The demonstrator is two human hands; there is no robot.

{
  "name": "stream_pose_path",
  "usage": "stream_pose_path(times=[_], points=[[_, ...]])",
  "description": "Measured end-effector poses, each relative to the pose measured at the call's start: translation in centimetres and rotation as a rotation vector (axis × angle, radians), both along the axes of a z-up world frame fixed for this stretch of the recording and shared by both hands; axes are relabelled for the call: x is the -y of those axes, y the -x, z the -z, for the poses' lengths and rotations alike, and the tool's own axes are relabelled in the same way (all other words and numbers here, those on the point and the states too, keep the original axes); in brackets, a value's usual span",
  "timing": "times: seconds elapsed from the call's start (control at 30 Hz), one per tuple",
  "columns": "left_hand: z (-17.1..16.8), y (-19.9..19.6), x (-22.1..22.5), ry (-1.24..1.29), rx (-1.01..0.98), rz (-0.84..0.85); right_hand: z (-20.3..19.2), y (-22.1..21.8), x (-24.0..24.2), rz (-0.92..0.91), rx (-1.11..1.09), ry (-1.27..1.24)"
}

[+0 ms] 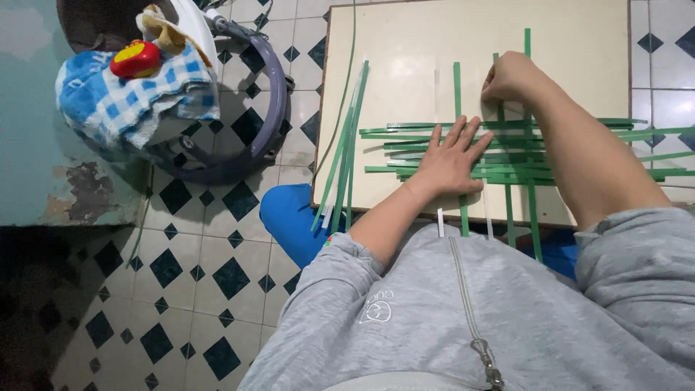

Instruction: Weaving green plastic strips together on a board to create a grid-like structure.

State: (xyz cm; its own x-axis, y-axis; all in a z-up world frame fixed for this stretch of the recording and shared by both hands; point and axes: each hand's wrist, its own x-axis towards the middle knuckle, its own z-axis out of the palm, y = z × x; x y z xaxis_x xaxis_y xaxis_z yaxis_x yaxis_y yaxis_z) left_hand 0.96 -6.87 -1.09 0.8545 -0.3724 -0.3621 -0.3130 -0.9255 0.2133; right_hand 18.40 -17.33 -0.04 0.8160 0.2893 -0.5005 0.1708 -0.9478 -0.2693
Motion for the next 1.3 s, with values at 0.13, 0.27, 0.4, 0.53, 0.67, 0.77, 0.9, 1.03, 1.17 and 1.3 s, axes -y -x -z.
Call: stream_pose_path(times=[0.13,0.27,0.4,0.53,0.67,0.77,0.9,1.03,1.17,1.3], points=[[0.4,0.2,0.1,-0.011,0.045,0.012,-1.3,1.8,1.2,0.058,-0.018,-0.213],[0.3,0.1,0.1,0.027,0.04,-0.003,-1.9,2.6,0.4,-0.112,0.167,-0.126],[1.4,-0.1,0.3,-0.01,0.036,0.02,-1.5,2.4,-2.4,-0.285,0.17,0.233],[1.7,-0.4,0.1,0.016,0.061,0.01,-2.2,1.9,-3.9,-0.321,0.084,0.33],[0.7,-0.2,0.1,0.021,0.014,-0.001,-3.4,3.0,-4.5,-0.286,0.014,0.31],[-0.6,0.2,0.1,-0.002,-0.003,0.009,-4.2,4.5,-5.1,-0.311,0.009,0.234],[0.3,0.1,0.1,0.018,0.087,0.009,-3.8,4.8,-6.6,-0.309,0.011,0.296],[0.7,-0.3,-0.1,0.007,0.085,0.019,-4.9,5.1,-6.3,-0.214,-0.057,-0.024],[0.3,-0.1,0.2,-0.051,0.031,0.019,-2.3,3.6,-3.8,-0.132,0.015,-0.218],[-0.3,-0.1,0.2,-0.027,-0.012,0.015,-2.0,3.2,-2.0,-0.216,0.019,0.033]])
